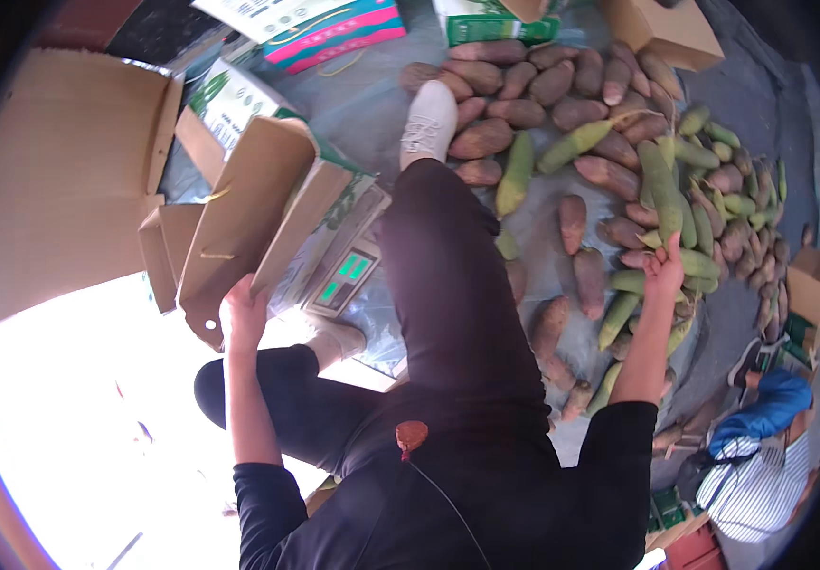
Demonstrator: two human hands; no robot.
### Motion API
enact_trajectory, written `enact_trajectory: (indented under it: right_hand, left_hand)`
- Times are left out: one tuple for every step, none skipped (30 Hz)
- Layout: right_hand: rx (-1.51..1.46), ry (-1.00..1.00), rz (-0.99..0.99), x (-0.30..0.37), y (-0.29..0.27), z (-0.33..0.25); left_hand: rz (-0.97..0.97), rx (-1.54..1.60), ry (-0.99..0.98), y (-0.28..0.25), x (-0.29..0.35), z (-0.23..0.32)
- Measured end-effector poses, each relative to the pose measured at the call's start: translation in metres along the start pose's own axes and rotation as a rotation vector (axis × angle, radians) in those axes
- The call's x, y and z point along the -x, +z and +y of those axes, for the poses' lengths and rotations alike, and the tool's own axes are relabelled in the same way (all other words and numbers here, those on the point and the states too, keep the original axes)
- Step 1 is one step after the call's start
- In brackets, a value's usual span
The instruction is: Packaging produce into cardboard boxes and weighing them on a scale.
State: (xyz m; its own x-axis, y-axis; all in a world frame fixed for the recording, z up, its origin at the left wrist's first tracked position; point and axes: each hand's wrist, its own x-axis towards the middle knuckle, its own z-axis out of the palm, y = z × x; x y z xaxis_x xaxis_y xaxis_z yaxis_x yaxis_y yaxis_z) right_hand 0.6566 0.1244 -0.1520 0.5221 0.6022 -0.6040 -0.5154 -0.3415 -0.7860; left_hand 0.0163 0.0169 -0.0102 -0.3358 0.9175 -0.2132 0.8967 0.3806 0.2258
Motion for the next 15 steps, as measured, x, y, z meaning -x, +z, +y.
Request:
enact_trajectory:
  right_hand:
    - [0.064, 0.005, -0.017, 0.02, 0.021, -0.009]
    - [0.069, 0.013, -0.041, 0.036, 0.047, -0.016]
    - [0.155, -0.001, -0.174, 0.054, 0.069, -0.026]
    - [0.241, -0.016, -0.305, 0.072, 0.089, -0.034]
    - [0.242, -0.019, -0.312, 0.084, 0.109, -0.038]
    - [0.294, -0.065, -0.43, 0.096, 0.131, -0.045]
    - [0.346, -0.11, -0.549, 0.108, 0.154, -0.052]
    - [0.398, -0.142, -0.663, 0.122, 0.179, -0.055]
    - [0.454, -0.179, -0.773, 0.14, 0.205, -0.06]
    - [0.492, -0.18, -0.868, 0.158, 0.231, -0.062]
    - [0.534, -0.187, -0.954, 0.178, 0.256, -0.066]
    - [0.572, -0.18, -1.059, 0.196, 0.281, -0.067]
    - [0.611, -0.174, -1.158, 0.212, 0.303, -0.067]
    - [0.663, -0.147, -1.252, 0.222, 0.323, -0.062]
    - [0.719, -0.122, -1.34, 0.233, 0.343, -0.057]
  left_hand:
    - [0.007, -0.003, 0.012, 0.001, 0.0, -0.001]
    - [0.019, 0.018, -0.01, 0.0, 0.004, -0.003]
    - [0.027, 0.023, -0.016, 0.001, 0.004, -0.003]
    - [0.055, 0.038, 0.021, 0.001, 0.004, -0.003]
    - [0.084, 0.05, 0.058, 0.002, 0.005, -0.003]
    - [0.083, 0.044, 0.054, 0.001, 0.005, 0.0]
    - [0.088, 0.052, 0.055, 0.001, 0.004, 0.0]
    - [0.108, 0.018, 0.078, 0.0, 0.005, -0.001]
    - [0.125, -0.008, 0.105, 0.001, 0.005, -0.003]
    - [0.131, -0.048, 0.1, 0.001, 0.007, -0.005]
    - [0.134, -0.043, 0.1, 0.001, 0.008, -0.005]
    - [0.155, -0.061, 0.104, 0.001, 0.009, -0.005]
    - [0.174, -0.076, 0.111, 0.001, 0.009, -0.005]
    - [0.179, -0.078, 0.111, 0.001, 0.01, -0.004]
    - [0.181, -0.071, 0.12, 0.001, 0.009, -0.004]
